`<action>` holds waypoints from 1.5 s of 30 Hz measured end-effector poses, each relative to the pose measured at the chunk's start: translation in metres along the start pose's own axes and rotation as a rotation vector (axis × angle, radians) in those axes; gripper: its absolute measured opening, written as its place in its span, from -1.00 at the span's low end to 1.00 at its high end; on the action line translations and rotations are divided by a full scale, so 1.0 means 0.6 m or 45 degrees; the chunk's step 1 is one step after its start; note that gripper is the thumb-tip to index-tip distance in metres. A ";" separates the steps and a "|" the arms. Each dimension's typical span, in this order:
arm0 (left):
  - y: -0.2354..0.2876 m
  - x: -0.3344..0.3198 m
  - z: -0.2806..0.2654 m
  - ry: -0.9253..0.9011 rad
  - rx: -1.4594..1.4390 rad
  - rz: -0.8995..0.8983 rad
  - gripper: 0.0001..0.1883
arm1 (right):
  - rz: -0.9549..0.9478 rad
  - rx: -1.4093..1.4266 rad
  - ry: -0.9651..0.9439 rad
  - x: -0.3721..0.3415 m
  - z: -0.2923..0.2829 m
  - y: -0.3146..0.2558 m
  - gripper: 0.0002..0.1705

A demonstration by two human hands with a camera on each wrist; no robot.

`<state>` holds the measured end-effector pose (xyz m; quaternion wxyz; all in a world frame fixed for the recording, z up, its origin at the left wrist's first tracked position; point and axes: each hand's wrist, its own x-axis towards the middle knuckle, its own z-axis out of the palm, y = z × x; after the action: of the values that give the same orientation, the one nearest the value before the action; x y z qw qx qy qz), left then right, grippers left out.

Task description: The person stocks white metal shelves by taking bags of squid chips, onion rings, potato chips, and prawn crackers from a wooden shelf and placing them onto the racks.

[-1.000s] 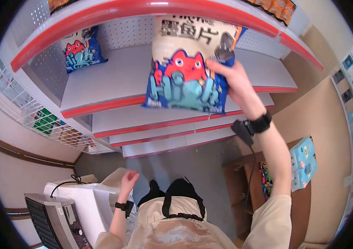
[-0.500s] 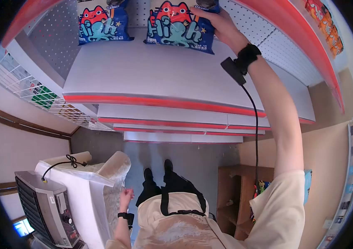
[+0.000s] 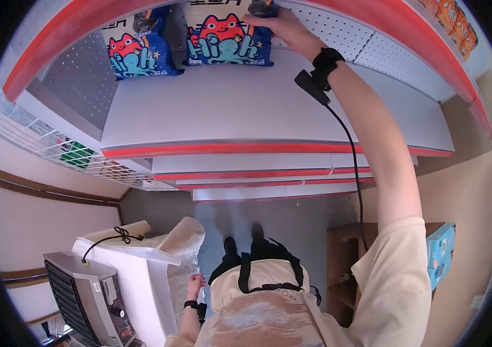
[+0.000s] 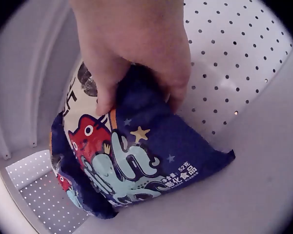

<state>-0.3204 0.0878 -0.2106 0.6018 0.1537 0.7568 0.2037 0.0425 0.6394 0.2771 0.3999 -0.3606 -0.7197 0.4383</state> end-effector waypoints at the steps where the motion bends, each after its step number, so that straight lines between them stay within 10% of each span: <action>1: -0.001 0.005 -0.001 0.018 -0.020 0.020 -0.75 | 0.092 -0.134 0.119 0.007 -0.016 0.023 -0.37; 9: 0.004 0.018 -0.008 -0.014 -0.089 0.058 -0.78 | 0.152 -0.343 0.260 0.000 -0.045 0.049 -0.25; 14: -0.007 0.019 -0.006 -0.015 0.021 0.039 -0.72 | 0.690 -1.384 -0.032 -0.029 -0.045 -0.027 -0.41; 16: -0.016 0.015 -0.005 -0.019 0.015 0.046 -0.72 | 0.616 -1.304 -0.021 -0.050 -0.007 -0.051 -0.45; 20: -0.036 0.007 -0.001 -0.025 0.053 -0.008 -0.74 | -0.804 -1.481 0.185 -0.016 0.149 -0.049 -0.61; 27: -0.066 -0.024 -0.014 -0.018 -0.013 -0.030 -0.75 | -1.493 -1.585 0.302 0.081 0.302 -0.039 -0.54; 40: -0.136 -0.048 -0.057 0.033 -0.045 -0.194 -0.74 | -1.279 -1.975 0.233 0.104 0.293 -0.024 -0.56; 45: -0.090 -0.039 -0.063 -0.002 0.142 0.074 -0.78 | -1.171 -1.801 0.154 0.032 0.293 -0.059 -0.58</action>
<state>-0.3513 0.0251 -0.2097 0.5866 0.2092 0.7618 0.1785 -0.1282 0.5833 0.2629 0.2565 -0.2200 -0.8770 -0.3417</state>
